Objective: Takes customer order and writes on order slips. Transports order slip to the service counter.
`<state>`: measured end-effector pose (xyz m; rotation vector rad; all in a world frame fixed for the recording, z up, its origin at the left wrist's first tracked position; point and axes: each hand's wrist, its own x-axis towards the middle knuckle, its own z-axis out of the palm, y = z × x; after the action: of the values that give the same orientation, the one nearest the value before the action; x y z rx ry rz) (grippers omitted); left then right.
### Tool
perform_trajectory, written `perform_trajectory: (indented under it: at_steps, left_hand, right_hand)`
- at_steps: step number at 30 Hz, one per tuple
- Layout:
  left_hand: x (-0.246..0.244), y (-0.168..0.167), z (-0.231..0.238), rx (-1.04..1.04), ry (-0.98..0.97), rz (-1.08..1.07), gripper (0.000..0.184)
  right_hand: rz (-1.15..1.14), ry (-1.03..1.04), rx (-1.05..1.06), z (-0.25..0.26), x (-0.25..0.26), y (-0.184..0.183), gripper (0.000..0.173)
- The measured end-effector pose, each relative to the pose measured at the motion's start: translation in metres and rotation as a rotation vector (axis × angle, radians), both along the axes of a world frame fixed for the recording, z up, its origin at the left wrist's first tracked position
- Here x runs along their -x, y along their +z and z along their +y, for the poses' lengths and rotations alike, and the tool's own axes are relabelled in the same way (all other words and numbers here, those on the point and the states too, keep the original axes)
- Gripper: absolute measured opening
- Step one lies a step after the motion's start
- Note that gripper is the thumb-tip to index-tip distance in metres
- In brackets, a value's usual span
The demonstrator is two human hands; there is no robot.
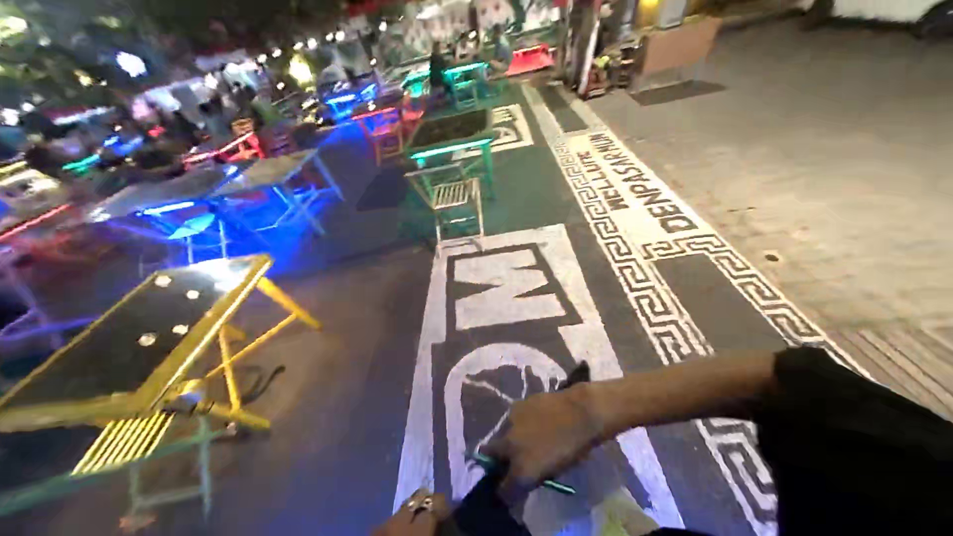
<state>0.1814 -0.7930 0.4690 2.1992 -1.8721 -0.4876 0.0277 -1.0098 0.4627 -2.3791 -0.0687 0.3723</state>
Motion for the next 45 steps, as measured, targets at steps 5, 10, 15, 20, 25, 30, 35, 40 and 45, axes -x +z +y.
perform_trajectory:
  at_steps: [5, 10, 15, 20, 25, 30, 35, 40, 45]
  left_hand:
    - [0.032, -0.036, -0.285, 0.43, -0.413, -0.056, 0.042]
    - [0.032, 0.008, -0.515, 0.983, -0.384, 0.149, 0.026]
    - [0.047, -0.082, -0.717, 1.037, 0.083, 0.724, 0.026]
    - [0.121, -0.165, -0.973, 0.226, 0.192, 1.409, 0.102]
    - [0.101, -0.152, -1.231, -0.212, 0.036, 1.661, 0.045]
    - [0.104, -0.119, -1.444, -0.429, 0.003, 1.553, 0.034]
    - [0.107, -0.134, -1.657, -0.394, 0.031, 1.504, 0.045]
    - [0.104, -0.151, -1.867, 0.017, -0.151, 1.317, 0.022]
    - [0.06, -0.129, -2.065, 0.122, -0.01, 1.21, 0.015]
  right_hand:
    - [-0.304, -0.128, 0.229, -0.208, 0.133, -0.029, 0.016]
    - [-0.448, -0.754, 0.282, -0.402, 0.22, -0.032, 0.01]
    - [-0.663, -1.369, 0.206, -0.586, 0.258, -0.054, 0.023]
    - [-0.796, -1.641, 0.149, -0.786, 0.254, -0.09, 0.015]
    - [-0.74, -1.815, 0.288, -0.987, 0.237, -0.092, 0.019]
    - [-0.63, -1.961, 0.341, -1.162, 0.234, -0.083, 0.025]
    - [-0.53, -2.06, 0.45, -1.376, 0.229, -0.126, 0.018]
    - [-0.718, -1.998, 0.64, -1.631, 0.173, -0.163, 0.029]
    - [-0.795, -1.765, 0.483, -1.872, 0.083, -0.127, 0.022]
